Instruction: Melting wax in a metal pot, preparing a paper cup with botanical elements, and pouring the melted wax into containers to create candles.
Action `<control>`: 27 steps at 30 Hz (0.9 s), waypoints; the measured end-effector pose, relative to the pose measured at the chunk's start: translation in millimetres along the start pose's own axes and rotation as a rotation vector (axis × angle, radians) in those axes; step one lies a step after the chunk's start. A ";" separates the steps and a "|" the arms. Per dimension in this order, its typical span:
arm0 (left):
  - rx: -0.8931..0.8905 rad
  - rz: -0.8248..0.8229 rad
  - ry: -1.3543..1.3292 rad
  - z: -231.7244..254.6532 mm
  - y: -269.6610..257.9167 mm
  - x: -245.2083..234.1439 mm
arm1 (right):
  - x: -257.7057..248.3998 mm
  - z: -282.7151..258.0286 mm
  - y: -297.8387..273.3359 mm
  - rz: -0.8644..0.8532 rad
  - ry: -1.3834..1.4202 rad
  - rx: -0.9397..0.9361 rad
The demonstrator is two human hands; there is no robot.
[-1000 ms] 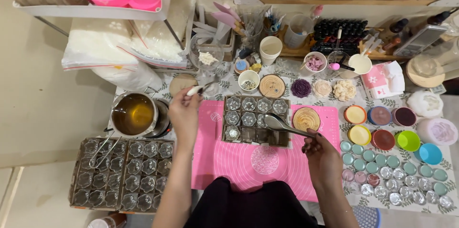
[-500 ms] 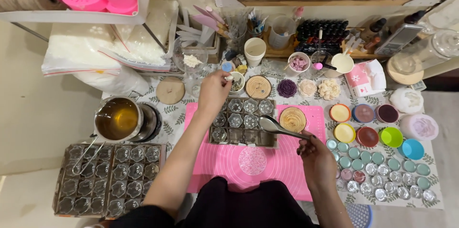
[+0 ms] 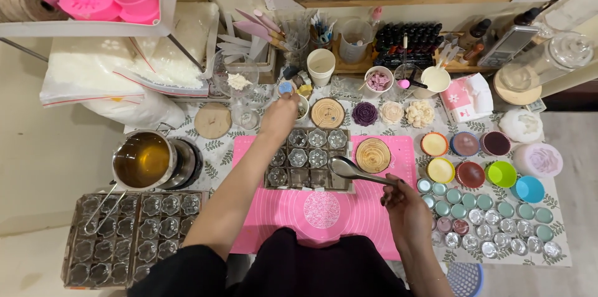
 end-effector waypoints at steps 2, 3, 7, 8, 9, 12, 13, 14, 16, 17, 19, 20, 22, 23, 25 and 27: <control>0.007 0.016 -0.005 -2.9 -0.4 -1.8 | -3.1 0.9 -0.4 0.018 -0.005 0.008; 0.017 0.018 0.010 -5.8 0.1 -2.1 | -4.4 2.2 0.8 0.014 -0.010 0.013; 0.061 0.007 0.046 -12.3 -0.3 -13.3 | -4.9 4.0 0.0 0.000 -0.024 0.027; 0.061 0.009 0.046 -13.0 0.3 -14.7 | -5.0 5.3 2.4 -0.001 -0.025 0.027; 0.083 0.007 0.045 -11.9 0.6 -15.9 | -4.7 7.2 4.6 -0.008 -0.024 0.032; 0.130 0.013 0.046 -12.3 -7.3 -14.3 | -1.4 10.1 3.2 -0.025 -0.034 0.039; 0.161 0.022 0.047 -11.7 -9.4 -13.6 | 1.5 10.0 2.5 -0.035 -0.040 0.037; 0.162 0.024 0.046 -9.3 -10.7 -15.4 | 2.7 9.9 0.5 -0.034 -0.039 0.034; 0.153 0.027 0.015 -5.9 -14.3 -19.3 | 6.0 10.9 -4.1 -0.047 -0.025 0.031; 0.153 0.028 0.015 -5.4 -16.2 -18.7 | 6.1 10.7 -5.3 -0.047 -0.025 0.030; 0.070 0.058 -0.091 -13.1 -21.4 -22.2 | 8.0 12.8 -8.6 -0.048 -0.025 0.035; 0.068 0.059 -0.089 -13.2 -24.4 -24.0 | 8.7 14.2 -9.0 -0.050 -0.026 0.036; -0.015 0.092 -0.259 -18.2 -30.3 -29.4 | 9.2 17.1 -9.6 -0.049 -0.035 0.043; -0.016 0.093 -0.258 -16.4 -35.1 -30.9 | 8.5 18.0 -8.9 -0.050 -0.036 0.044; -0.059 0.105 -0.406 -18.2 -45.3 -37.0 | 9.6 22.3 -7.6 -0.048 -0.048 0.050; -0.075 0.147 -0.467 -16.6 -58.7 -47.5 | 8.4 27.8 -2.4 -0.056 -0.036 0.054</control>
Point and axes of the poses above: each hand's wrist, its own y-axis towards the middle knuckle, its own x-axis out of the palm, z = x × y, the point moved 8 cm from there along y, towards the middle knuckle, and after that the axes turned 8 degrees about z, right-handed, at the moved point
